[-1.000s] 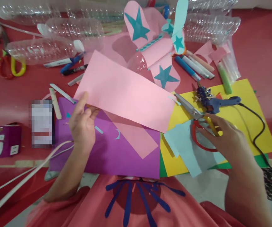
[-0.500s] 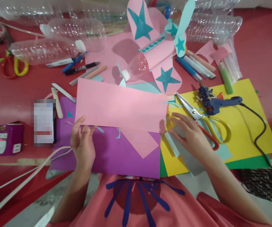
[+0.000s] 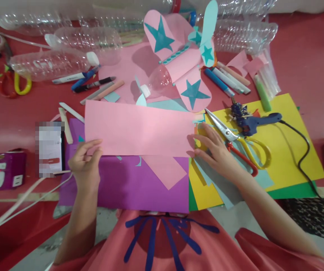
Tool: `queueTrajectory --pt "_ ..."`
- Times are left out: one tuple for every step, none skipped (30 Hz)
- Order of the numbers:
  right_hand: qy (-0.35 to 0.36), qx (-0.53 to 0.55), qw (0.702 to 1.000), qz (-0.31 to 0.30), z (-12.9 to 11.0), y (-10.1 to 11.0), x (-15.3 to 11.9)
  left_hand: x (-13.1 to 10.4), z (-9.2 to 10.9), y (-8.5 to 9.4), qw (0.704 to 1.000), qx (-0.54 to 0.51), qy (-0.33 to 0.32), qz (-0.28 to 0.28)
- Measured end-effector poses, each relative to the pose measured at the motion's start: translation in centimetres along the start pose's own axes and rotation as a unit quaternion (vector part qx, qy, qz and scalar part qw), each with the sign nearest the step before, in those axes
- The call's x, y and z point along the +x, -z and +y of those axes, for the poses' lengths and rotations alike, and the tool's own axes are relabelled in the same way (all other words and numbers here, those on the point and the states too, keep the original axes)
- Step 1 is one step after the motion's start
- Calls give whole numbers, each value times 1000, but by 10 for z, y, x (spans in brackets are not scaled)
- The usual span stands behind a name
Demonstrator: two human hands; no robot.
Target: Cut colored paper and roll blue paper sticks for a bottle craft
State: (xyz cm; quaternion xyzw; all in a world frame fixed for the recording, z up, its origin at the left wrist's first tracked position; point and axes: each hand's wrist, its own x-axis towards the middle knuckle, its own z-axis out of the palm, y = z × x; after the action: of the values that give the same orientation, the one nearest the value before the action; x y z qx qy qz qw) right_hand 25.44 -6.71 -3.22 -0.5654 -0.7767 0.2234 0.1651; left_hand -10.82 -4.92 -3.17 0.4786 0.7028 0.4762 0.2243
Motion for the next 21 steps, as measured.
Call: queueTrajectory --pt "-5 18 1000 19 -1 2 1 -1 3 2 999 22 -8 -25" --pt "-6 30 999 39 -3 6 3 -1 5 4 997 44 -16 -58" --pt "-2 35 998 58 -4 10 7 -2 7 5 994 61 -24 -87" --pt "4 34 997 75 -5 15 14 -3 9 6 991 73 -32 -106" --pt "13 28 996 88 -6 19 22 -4 10 6 989 81 -37 -122" --pt "25 19 995 93 -7 24 33 -6 12 5 987 88 -39 -129" --pt "37 13 995 93 -7 28 46 -6 13 4 986 92 -39 -130" --pt "51 9 995 83 -7 30 62 -7 14 2 987 94 -36 -126" --pt "70 9 995 69 -7 30 79 -8 14 1 988 94 -33 -121" --pt "87 11 995 54 -6 29 98 -8 14 0 988 94 -30 -117" --pt "100 15 994 40 -6 25 117 -9 14 -2 989 94 -30 -114" --pt "106 17 994 27 -5 20 137 -9 13 -2 989 95 -32 -109" --pt "107 15 994 22 -6 14 156 -9 12 -3 989 95 -36 -104" --pt "106 15 994 19 -6 8 174 -9 11 -3 990 95 -40 -99" --pt "102 17 994 20 -8 1 190 -10 10 -4 990 94 -44 -94" --pt "94 24 995 23 -11 -4 203 -10 9 -4 991 92 -47 -90" --pt "85 38 995 27 -16 -7 212 -10 8 -4 991 90 -49 -85" --pt "71 55 995 33 -21 -9 218 -11 8 -4 991 89 -51 -84" --pt "56 73 995 36 -28 -8 221 -11 8 -4 991 87 -51 -83" --pt "36 93 994 37 -34 -4 221 -12 8 -4 992 85 -52 -83" --pt "17 110 993 36 -39 2 218 -12 7 -3 992 84 -52 -84"
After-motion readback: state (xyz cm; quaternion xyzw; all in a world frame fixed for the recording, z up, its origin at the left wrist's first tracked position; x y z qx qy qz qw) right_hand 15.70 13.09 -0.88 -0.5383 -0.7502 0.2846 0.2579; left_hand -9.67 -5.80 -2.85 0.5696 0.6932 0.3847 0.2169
